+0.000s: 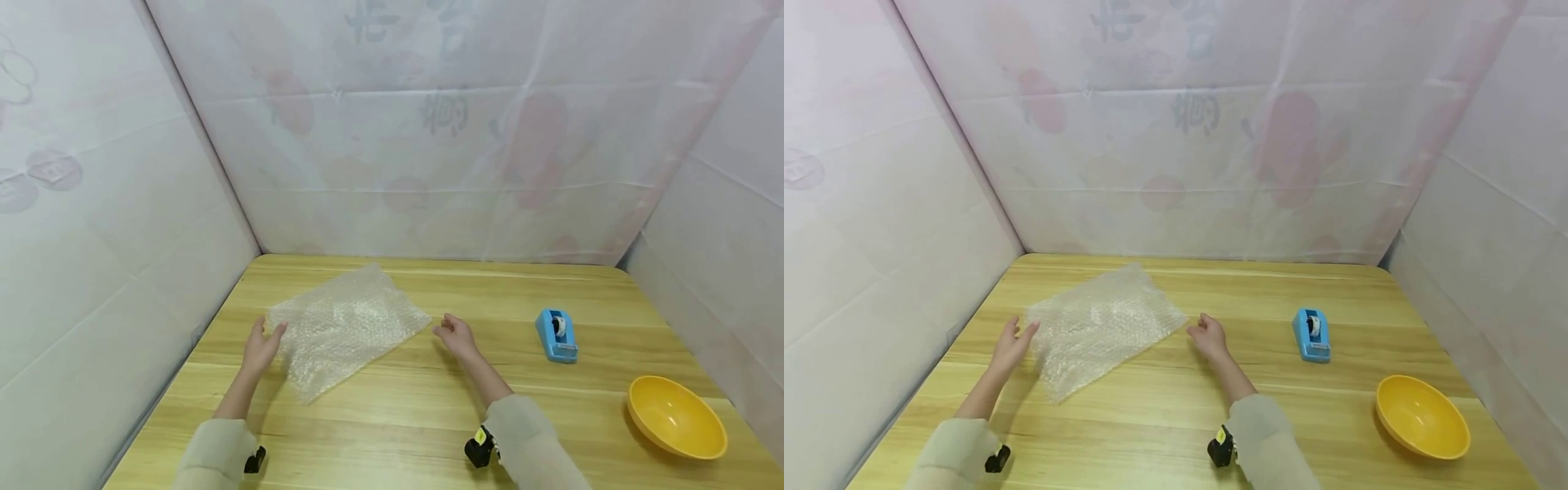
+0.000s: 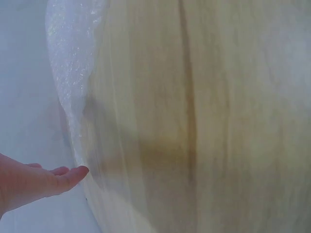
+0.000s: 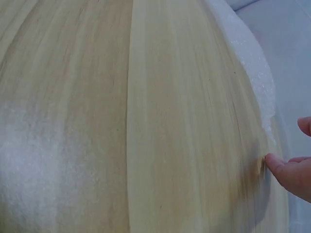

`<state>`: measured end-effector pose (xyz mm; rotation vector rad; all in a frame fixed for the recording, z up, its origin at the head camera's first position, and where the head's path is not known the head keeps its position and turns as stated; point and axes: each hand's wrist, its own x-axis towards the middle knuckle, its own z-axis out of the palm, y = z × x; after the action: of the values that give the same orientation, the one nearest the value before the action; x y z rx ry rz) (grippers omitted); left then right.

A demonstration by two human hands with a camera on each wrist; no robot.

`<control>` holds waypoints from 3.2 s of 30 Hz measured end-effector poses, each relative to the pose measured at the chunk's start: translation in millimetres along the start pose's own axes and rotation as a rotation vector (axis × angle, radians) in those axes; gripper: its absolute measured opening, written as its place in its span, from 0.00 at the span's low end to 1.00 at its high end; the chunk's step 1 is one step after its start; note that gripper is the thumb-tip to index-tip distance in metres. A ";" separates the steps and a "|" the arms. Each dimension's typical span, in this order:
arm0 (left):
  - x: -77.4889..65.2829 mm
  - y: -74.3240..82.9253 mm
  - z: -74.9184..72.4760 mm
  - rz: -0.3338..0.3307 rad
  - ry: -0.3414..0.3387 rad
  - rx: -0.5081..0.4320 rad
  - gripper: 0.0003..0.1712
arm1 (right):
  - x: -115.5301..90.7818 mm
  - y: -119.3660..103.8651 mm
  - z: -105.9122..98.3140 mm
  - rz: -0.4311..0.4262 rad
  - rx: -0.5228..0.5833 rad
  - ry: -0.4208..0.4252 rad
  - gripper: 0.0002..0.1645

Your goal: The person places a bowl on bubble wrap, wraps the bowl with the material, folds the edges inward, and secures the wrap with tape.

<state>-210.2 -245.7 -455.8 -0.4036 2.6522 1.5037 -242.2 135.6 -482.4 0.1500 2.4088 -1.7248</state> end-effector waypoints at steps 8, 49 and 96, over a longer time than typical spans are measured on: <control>1.8 2.2 3.4 -0.077 0.004 -0.112 0.47 | 6.9 -2.1 6.6 0.043 0.124 -0.010 0.35; 6.4 6.8 18.3 -0.227 0.107 -0.417 0.41 | 16.5 -4.0 14.7 0.098 0.324 0.039 0.30; 9.0 7.0 18.1 -0.222 0.171 -0.408 0.20 | 17.5 -18.6 34.1 0.154 0.353 0.387 0.09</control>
<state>-222.0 -228.7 -461.0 -0.8545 2.2994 2.0059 -259.9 97.0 -479.3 0.7586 2.2200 -2.1939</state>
